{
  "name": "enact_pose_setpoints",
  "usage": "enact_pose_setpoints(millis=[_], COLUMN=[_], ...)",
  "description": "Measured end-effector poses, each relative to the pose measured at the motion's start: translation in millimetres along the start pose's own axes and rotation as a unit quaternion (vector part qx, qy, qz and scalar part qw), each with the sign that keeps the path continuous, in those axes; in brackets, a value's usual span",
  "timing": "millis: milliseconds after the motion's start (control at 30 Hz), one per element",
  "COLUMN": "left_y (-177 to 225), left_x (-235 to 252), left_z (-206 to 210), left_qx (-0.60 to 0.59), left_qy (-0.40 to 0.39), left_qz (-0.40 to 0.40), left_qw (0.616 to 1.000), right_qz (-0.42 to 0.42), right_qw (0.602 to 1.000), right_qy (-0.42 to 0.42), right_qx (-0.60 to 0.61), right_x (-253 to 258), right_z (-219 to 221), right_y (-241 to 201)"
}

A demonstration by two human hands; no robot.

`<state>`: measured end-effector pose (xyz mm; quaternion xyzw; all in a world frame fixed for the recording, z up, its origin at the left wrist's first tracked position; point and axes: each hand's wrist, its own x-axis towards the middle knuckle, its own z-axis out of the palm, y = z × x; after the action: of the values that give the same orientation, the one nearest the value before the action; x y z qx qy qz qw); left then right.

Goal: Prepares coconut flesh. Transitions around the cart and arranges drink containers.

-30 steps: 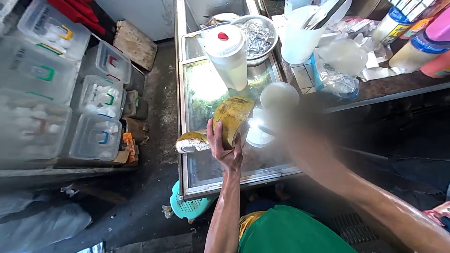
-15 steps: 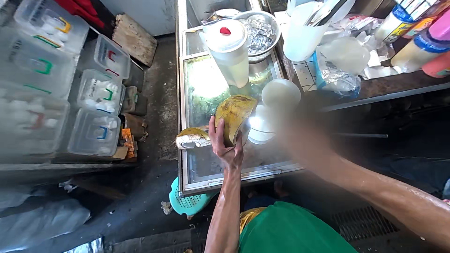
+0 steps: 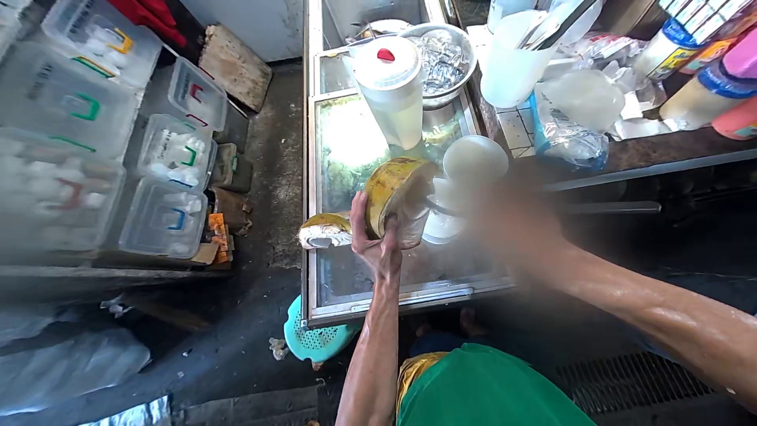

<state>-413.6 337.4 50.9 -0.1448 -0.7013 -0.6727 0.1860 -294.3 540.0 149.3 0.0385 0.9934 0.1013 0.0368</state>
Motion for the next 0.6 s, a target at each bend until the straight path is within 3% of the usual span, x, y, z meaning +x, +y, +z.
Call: enact_pose_setpoints(millis=[100,167,367,600], left_y=[-3,-4,-3,3], left_x=[1,4,10,4], left_z=[0,-1,-7,1], left_qx=[0.013,0.009,0.042,0.021], left_qy=[0.001,-0.007,-0.032,-0.040], left_qz=[0.020,0.049,0.083,0.074], left_qw=[1.000,0.999,0.995,0.996], right_qz=[0.011,0.001,-0.052,-0.025], right_qw=[0.994,0.990,0.995,0.999], right_qy=[-0.053,-0.043,0.046,-0.023], right_qx=[0.093,0.137,0.075,0.026], right_x=[2,-2,-9,15], right_z=[-7,-6,-10,-22], right_y=[5,9,9,1])
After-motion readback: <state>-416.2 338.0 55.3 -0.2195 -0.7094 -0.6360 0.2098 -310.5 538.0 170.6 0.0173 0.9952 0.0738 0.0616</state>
